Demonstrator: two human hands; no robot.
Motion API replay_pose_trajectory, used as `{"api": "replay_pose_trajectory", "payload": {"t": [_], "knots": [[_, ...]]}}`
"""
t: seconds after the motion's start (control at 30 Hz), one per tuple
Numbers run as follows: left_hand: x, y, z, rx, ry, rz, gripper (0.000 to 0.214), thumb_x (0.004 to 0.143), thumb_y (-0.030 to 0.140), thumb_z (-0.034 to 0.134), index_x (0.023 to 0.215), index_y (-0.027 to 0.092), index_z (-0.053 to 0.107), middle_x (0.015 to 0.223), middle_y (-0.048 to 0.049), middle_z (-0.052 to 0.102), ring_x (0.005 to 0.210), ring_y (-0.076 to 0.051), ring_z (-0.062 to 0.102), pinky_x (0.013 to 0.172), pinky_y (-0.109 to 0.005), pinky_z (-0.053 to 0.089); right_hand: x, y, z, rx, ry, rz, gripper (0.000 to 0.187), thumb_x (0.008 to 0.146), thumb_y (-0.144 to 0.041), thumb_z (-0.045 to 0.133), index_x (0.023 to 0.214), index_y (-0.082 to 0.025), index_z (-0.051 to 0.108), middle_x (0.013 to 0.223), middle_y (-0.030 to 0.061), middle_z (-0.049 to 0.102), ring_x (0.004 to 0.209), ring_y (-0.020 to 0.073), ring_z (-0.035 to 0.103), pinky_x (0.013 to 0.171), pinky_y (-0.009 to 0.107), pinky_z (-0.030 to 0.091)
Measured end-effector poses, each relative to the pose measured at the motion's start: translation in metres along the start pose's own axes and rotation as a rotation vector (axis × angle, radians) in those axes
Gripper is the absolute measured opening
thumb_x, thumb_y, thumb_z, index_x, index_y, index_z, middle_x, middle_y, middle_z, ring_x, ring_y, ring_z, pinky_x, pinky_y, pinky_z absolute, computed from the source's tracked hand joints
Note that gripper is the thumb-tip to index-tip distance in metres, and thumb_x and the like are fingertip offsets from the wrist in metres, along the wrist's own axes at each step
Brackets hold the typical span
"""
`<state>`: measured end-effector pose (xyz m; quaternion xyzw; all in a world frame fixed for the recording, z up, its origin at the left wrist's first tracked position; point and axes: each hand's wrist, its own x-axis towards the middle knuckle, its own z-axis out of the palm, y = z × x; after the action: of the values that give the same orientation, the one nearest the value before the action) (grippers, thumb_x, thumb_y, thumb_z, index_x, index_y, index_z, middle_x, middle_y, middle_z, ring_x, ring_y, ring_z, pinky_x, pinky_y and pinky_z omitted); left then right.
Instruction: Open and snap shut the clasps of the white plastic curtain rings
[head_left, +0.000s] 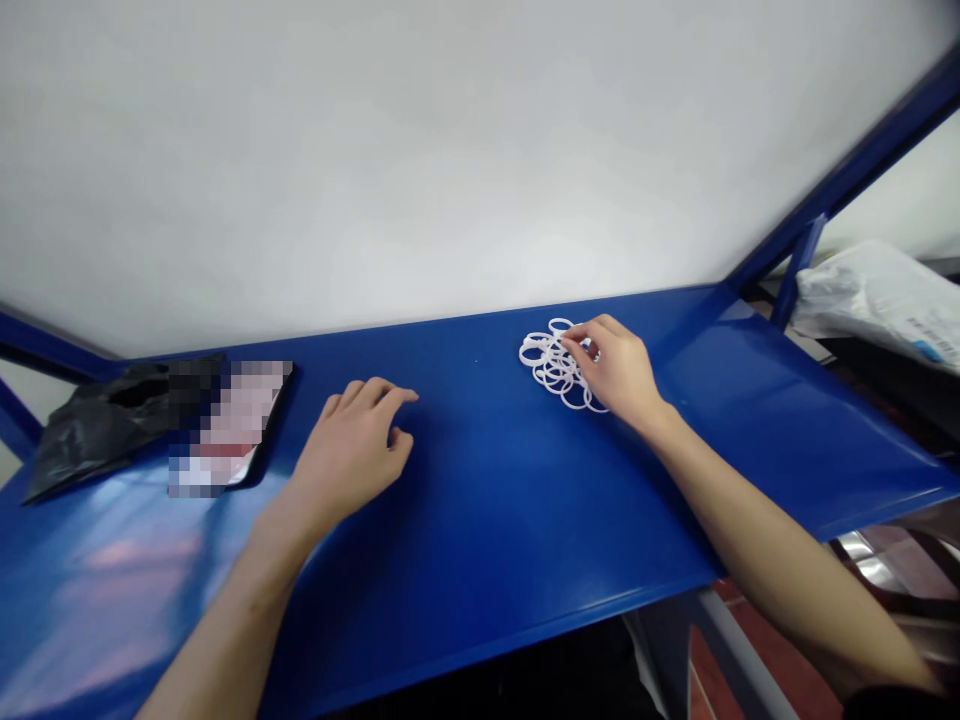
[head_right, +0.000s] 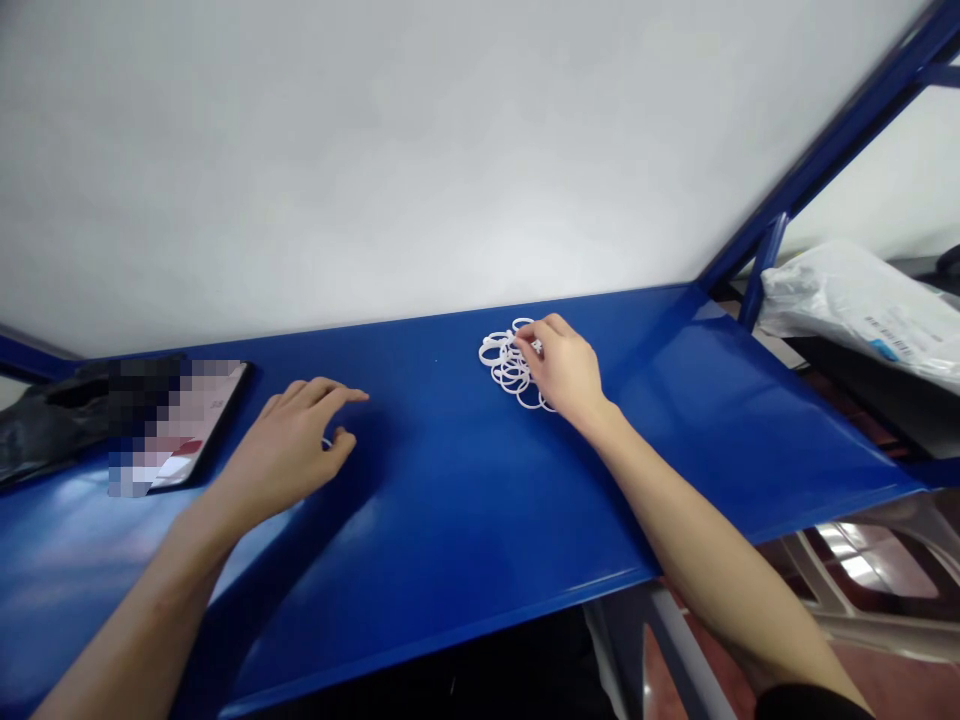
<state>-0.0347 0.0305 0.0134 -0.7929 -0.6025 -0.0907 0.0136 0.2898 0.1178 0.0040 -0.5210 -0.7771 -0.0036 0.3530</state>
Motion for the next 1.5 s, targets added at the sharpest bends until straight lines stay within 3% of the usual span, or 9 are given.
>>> {"api": "replay_pose_trajectory", "payload": {"t": [0.13, 0.3, 0.53, 0.77, 0.9, 1.13, 1.3, 1.4, 1.5], "knots": [[-0.001, -0.008, 0.001, 0.017, -0.133, -0.008, 0.029, 0.083, 0.018, 0.046, 0.106, 0.021, 0.064, 0.108, -0.0096, 0.067, 0.106, -0.031, 0.059, 0.090, -0.047, 0.043, 0.004, 0.016, 0.001, -0.086, -0.047, 0.068, 0.012, 0.093, -0.026, 0.061, 0.099, -0.020, 0.070, 0.089, 0.0054, 0.071, 0.076, 0.0203, 0.063, 0.070, 0.035, 0.049], [0.001, -0.009, 0.005, -0.100, -0.140, 0.001, 0.025, 0.091, 0.023, 0.041, 0.100, 0.023, 0.064, 0.098, -0.0064, 0.071, 0.099, -0.028, 0.062, 0.087, -0.045, 0.041, 0.002, 0.016, 0.006, -0.122, -0.001, 0.044, 0.017, 0.095, -0.033, 0.058, 0.099, -0.021, 0.070, 0.090, 0.0068, 0.071, 0.087, 0.0240, 0.063, 0.073, 0.038, 0.049], [-0.001, -0.030, -0.005, -0.142, -0.139, -0.023, 0.038, 0.083, 0.014, 0.038, 0.105, 0.026, 0.068, 0.102, -0.0038, 0.073, 0.102, -0.026, 0.063, 0.087, -0.043, 0.042, -0.003, -0.007, 0.002, -0.076, 0.077, -0.080, 0.019, 0.099, -0.031, 0.054, 0.098, -0.022, 0.071, 0.090, 0.0064, 0.071, 0.087, 0.0242, 0.061, 0.076, 0.039, 0.051], [-0.010, -0.057, -0.009, -0.160, -0.229, -0.038, 0.033, 0.078, 0.027, 0.054, 0.109, 0.029, 0.067, 0.113, -0.0034, 0.072, 0.110, -0.029, 0.062, 0.092, -0.043, 0.044, -0.019, -0.038, 0.006, 0.060, -0.059, -0.298, 0.021, 0.101, -0.027, 0.052, 0.113, -0.019, 0.068, 0.098, 0.0084, 0.072, 0.089, 0.0232, 0.063, 0.078, 0.038, 0.053], [-0.003, -0.041, -0.006, -0.128, -0.215, -0.035, 0.018, 0.086, 0.038, 0.054, 0.091, 0.028, 0.067, 0.098, -0.0026, 0.073, 0.100, -0.028, 0.064, 0.089, -0.042, 0.042, -0.026, -0.046, 0.012, 0.107, -0.146, -0.365, 0.023, 0.102, -0.028, 0.051, 0.115, -0.019, 0.068, 0.099, 0.0086, 0.072, 0.089, 0.0222, 0.063, 0.080, 0.038, 0.054], [0.004, 0.008, -0.005, -0.277, 0.137, -0.107, 0.014, 0.091, 0.034, 0.055, 0.082, 0.023, 0.058, 0.074, 0.0011, 0.068, 0.070, -0.018, 0.060, 0.076, -0.034, 0.043, -0.036, -0.061, 0.009, 0.258, -0.254, -0.406, 0.025, 0.102, -0.033, 0.053, 0.114, -0.016, 0.066, 0.101, 0.0091, 0.073, 0.091, 0.0205, 0.067, 0.082, 0.037, 0.057], [-0.005, 0.039, 0.007, -0.317, 0.370, 0.026, 0.018, 0.092, 0.026, 0.058, 0.074, 0.022, 0.052, 0.066, 0.0037, 0.062, 0.066, -0.014, 0.058, 0.069, -0.029, 0.041, -0.048, -0.075, 0.009, 0.509, -0.388, -0.243, 0.035, 0.096, -0.042, 0.063, 0.122, -0.019, 0.059, 0.100, 0.0054, 0.073, 0.085, 0.0162, 0.070, 0.075, 0.030, 0.058], [-0.008, 0.051, 0.013, -0.353, 0.399, 0.108, 0.018, 0.092, 0.025, 0.058, 0.075, 0.021, 0.053, 0.067, 0.0034, 0.062, 0.067, -0.014, 0.060, 0.070, -0.029, 0.041, -0.052, -0.077, 0.014, 0.626, -0.433, -0.147, 0.025, 0.097, -0.035, 0.063, 0.117, -0.020, 0.059, 0.093, 0.0020, 0.072, 0.076, 0.0126, 0.069, 0.069, 0.026, 0.057], [-0.008, 0.055, 0.013, -0.516, 0.258, 0.056, 0.011, 0.093, 0.029, 0.059, 0.084, 0.021, 0.061, 0.075, 0.0026, 0.068, 0.070, -0.015, 0.063, 0.069, -0.028, 0.044, -0.053, -0.075, 0.019, 0.648, -0.414, -0.139, 0.015, 0.099, -0.026, 0.059, 0.113, -0.020, 0.061, 0.088, 0.0005, 0.072, 0.071, 0.0113, 0.067, 0.065, 0.024, 0.054]]}}
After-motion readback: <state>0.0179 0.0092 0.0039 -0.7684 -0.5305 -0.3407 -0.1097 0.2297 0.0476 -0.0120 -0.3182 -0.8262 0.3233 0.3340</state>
